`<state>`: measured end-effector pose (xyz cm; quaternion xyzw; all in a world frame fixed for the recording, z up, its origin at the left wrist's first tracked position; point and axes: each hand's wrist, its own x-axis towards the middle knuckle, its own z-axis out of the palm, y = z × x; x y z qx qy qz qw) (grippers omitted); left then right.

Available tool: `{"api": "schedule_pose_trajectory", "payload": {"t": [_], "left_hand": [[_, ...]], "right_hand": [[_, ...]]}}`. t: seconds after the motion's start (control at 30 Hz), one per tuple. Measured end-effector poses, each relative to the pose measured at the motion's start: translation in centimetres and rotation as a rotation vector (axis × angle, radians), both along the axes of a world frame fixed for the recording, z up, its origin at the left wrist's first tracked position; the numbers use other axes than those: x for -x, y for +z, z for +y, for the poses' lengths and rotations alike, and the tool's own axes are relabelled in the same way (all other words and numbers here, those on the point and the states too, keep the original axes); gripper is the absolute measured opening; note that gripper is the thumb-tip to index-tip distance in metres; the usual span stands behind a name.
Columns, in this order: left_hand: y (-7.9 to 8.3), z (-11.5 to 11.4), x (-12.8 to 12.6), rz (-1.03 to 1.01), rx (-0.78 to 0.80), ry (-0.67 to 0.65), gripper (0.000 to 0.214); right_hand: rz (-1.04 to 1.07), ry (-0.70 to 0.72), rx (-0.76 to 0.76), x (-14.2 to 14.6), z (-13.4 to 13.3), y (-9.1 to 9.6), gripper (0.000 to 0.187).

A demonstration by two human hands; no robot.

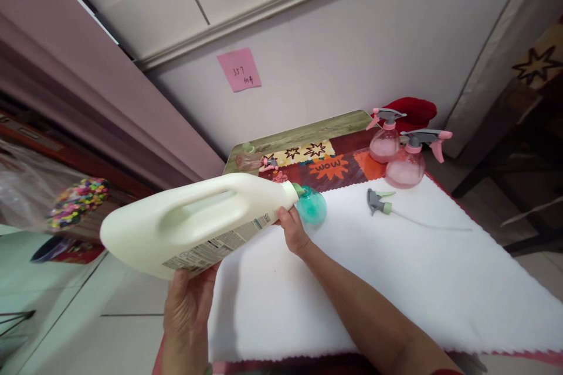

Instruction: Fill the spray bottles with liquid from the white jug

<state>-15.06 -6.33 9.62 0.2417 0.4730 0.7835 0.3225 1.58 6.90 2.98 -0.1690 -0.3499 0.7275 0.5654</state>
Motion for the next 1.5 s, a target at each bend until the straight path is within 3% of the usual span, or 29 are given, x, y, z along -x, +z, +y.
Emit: {"api": "schedule_pose_trajectory", "payload": {"t": [0.47,0.87,1.2,1.5], "left_hand": [[-0.2,-0.2,0.3,-0.012,0.019,0.019,0.064],[1.6,0.5,-2.1,-0.004,0.036,0.099,0.078],[0.5,0.1,-0.7,0.025,0.023,0.051,0.069],[0.4,-0.1,-0.5,0.052,0.019,0.016,0.07]], "right_hand": [[0.002,-0.028,-0.014,0.2,0.1,-0.7,0.056],[0.014,-0.032,-0.001,0.2,0.1,-0.3,0.059],[0.032,-0.026,-0.012,0.2,0.1,-0.6,0.056],[0.023,-0.016,-0.001,0.2,0.1,-0.6,0.059]]}}
